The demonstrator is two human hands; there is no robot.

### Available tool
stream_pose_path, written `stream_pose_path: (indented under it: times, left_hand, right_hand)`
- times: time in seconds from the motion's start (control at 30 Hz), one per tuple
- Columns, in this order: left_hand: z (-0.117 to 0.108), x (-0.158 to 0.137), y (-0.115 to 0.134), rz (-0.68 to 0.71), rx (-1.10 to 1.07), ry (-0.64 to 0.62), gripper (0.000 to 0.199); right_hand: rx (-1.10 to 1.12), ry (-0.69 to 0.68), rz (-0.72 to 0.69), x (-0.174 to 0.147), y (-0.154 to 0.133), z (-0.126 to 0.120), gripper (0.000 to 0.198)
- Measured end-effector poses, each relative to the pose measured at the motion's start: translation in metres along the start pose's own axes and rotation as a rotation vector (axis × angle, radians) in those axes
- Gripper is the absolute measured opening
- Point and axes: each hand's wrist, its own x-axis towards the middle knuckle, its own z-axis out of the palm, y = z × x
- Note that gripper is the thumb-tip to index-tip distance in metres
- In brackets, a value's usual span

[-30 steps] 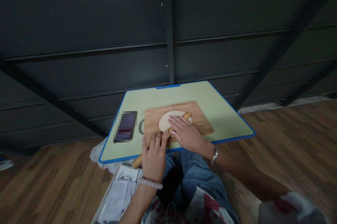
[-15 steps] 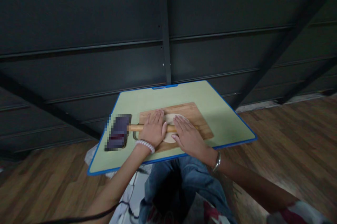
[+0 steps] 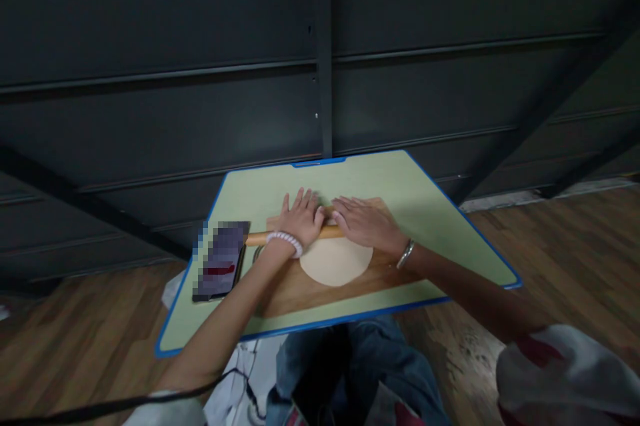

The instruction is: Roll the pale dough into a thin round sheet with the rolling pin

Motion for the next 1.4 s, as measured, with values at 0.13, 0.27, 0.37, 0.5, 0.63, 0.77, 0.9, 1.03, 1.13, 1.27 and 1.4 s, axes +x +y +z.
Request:
stream_pose_path:
  times: [0.13,0.27,0.37,0.5,0.63,0.77,0.9,1.03,1.13,1.27,1.4]
  left_hand:
    - [0.003,0.019,-0.008,-0.084,-0.097,-0.009,0.056]
    - [0.004,0.023,-0.011,-0.165,-0.132,-0.084,0.057]
    - [0.001,0.007,-0.006,-0.145,-0.063,-0.077,0.057]
    - [-0.001,-0.029,0.008,-0.101,0.049,0.063,0.055]
    - [0.001,-0.063,0.021,-0.116,0.085,0.188,0.054]
    - [0.001,-0.098,0.032,-0.075,0.094,0.246,0.053]
    - [0.0,-0.129,0.034,-0.002,0.081,0.25,0.051]
    - [0.0,-0.13,0.014,0.125,0.059,0.214,0.049]
    - [-0.001,-0.107,-0.009,0.146,0.061,0.188,0.048]
    - [-0.003,-0.067,-0.021,0.2,0.063,0.106,0.048]
    - [-0.002,-0.038,-0.015,0.195,0.048,0.09,0.049]
  right_hand:
    - [0.033,-0.065,0.07,0.018,0.013,0.004,0.048]
    - [0.007,-0.058,0.132,0.017,0.009,-0.006,0.045]
    - [-0.05,0.026,0.12,0.0,-0.005,-0.012,0.045]
    - [-0.073,0.147,0.114,-0.032,-0.026,-0.009,0.047]
    - [-0.024,0.164,0.144,-0.059,-0.045,-0.011,0.047]
    - [0.018,0.149,0.144,-0.084,-0.061,-0.017,0.045]
    - [0.015,0.172,0.158,-0.114,-0.08,-0.018,0.046]
    - [-0.019,0.183,0.221,-0.135,-0.104,-0.014,0.054]
    - [-0.032,0.202,0.264,-0.136,-0.112,-0.011,0.058]
    - [-0.037,0.223,0.295,-0.121,-0.096,-0.009,0.06]
    - [-0.069,0.215,0.296,-0.102,-0.062,-0.011,0.057]
